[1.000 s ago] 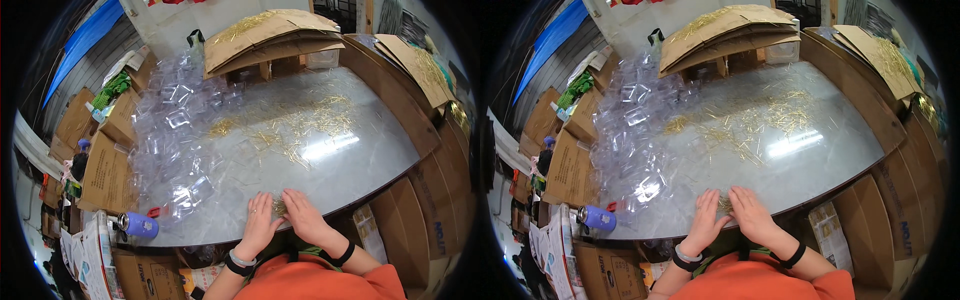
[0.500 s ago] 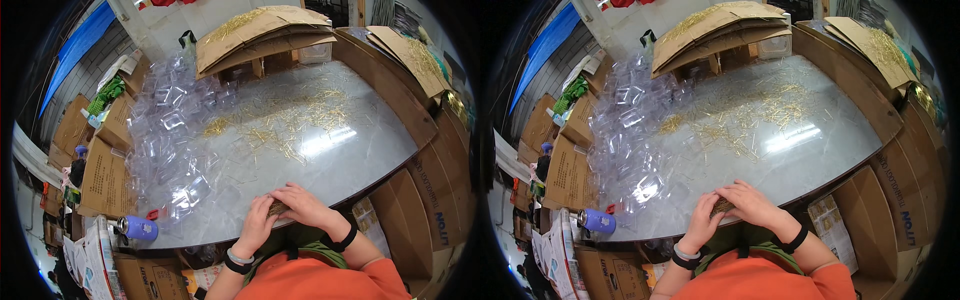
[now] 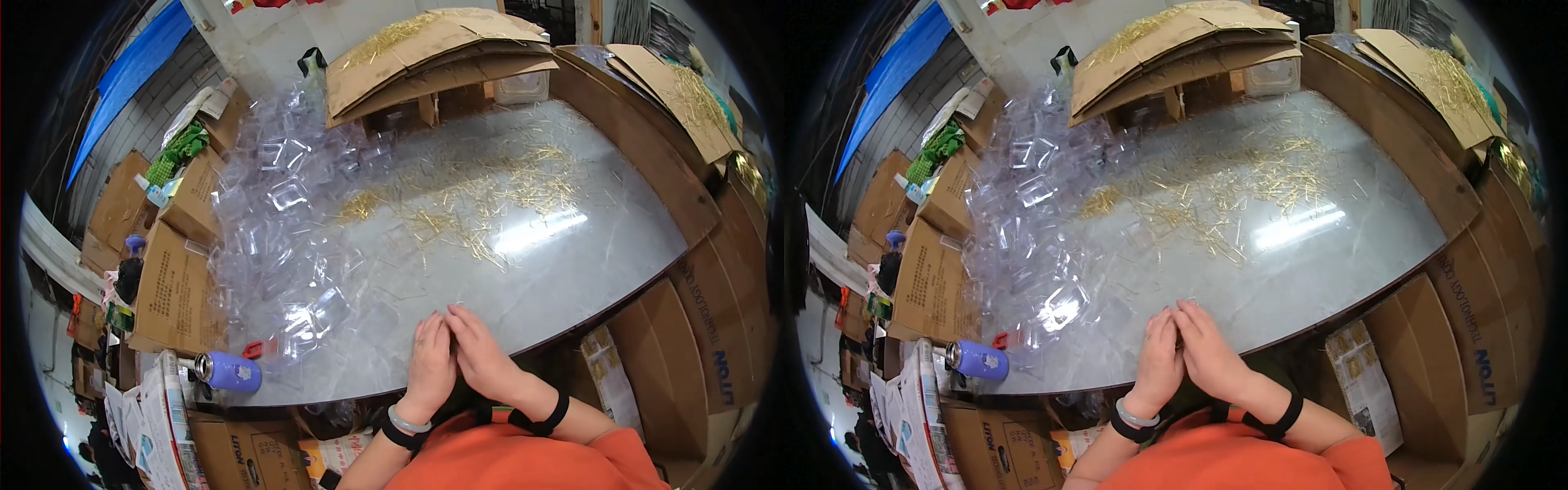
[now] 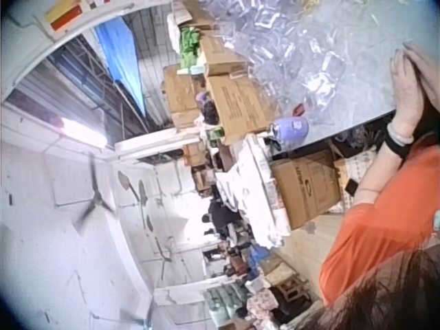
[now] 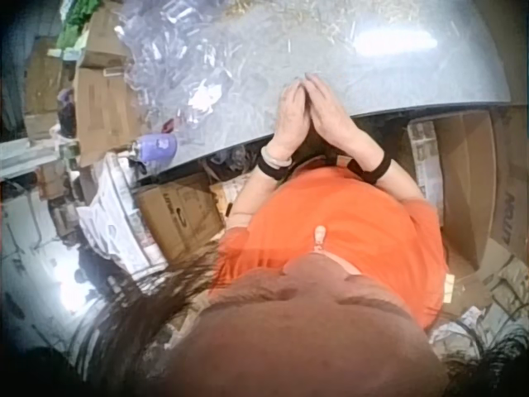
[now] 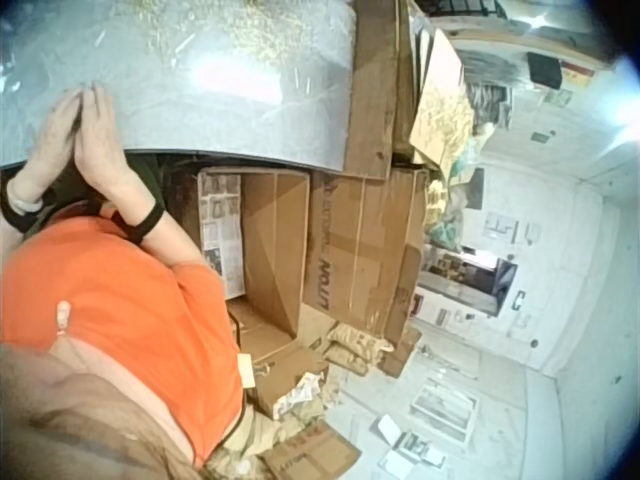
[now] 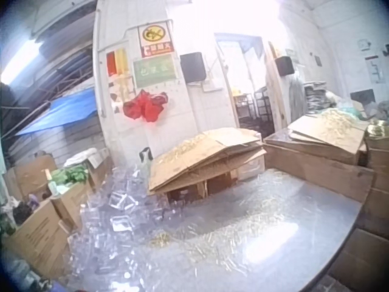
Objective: Sorting small gold-colored metal wire fragments and placing them into clear plastic bags.
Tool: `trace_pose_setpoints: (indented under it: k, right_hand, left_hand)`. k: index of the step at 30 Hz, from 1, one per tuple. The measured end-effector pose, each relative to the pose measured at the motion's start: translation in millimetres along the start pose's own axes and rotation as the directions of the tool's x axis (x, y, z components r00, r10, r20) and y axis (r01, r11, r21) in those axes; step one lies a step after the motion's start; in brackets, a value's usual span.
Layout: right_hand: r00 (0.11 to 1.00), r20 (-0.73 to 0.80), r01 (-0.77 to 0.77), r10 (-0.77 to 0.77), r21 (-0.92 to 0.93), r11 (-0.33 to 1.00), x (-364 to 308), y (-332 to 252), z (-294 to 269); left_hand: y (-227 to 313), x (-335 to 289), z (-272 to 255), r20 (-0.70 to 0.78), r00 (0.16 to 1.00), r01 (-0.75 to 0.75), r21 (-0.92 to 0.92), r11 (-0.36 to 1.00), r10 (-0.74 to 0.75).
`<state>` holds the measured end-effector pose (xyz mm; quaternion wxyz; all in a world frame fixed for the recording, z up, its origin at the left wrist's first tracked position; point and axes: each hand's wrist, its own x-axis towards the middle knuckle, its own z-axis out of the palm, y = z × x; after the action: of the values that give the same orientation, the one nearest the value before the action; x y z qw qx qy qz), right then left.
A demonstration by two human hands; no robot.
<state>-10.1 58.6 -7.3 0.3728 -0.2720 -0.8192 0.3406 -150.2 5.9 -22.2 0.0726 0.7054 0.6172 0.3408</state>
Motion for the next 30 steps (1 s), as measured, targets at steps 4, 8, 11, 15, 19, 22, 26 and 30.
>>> trace_pose_setpoints:
  k: [4, 8, 11, 15, 19, 22, 26, 30]
  right_hand:
    - [0.991, 0.126, 0.076, -0.042, -0.28, 0.957, 15, 3, -36]
    - [0.953, 0.254, 0.235, -0.164, -0.278, 0.931, 26, 22, -48]
    - [0.961, 0.259, 0.169, -0.094, -0.282, 0.944, 22, 25, -46]
    - [0.975, 0.199, 0.162, -0.097, -0.344, 0.925, 18, 19, -42]
    - [0.939, 0.177, 0.342, -0.296, -0.371, 0.863, 29, 9, -44]
    - [0.943, 0.204, 0.313, -0.261, -0.287, 0.905, 25, 23, -38]
    - [0.971, 0.168, 0.21, -0.173, -0.241, 0.947, 17, 27, -38]
    - [0.978, 0.141, 0.181, -0.151, -0.233, 0.956, 17, 23, -38]
  left_hand:
    - [4, 2, -14, 0.047, 0.998, 0.044, -0.189, 0.981, -0.036]
    - [-3, 3, -28, 0.164, 0.985, 0.117, -0.385, 0.916, -0.057]
    - [-8, 4, -33, 0.241, 0.968, 0.182, -0.476, 0.86, -0.072]
    - [-4, 5, -37, 0.235, 0.967, 0.192, -0.432, 0.881, -0.095]
    - [-8, -4, -35, 0.104, 0.991, 0.11, -0.302, 0.947, -0.083]
    - [-5, -11, -41, 0.108, 0.986, 0.157, -0.294, 0.943, -0.13]
    - [-3, -15, -51, 0.091, 0.99, 0.119, -0.12, 0.986, -0.108]
    - [3, -17, -53, 0.063, 0.98, 0.193, -0.079, 0.978, -0.188]
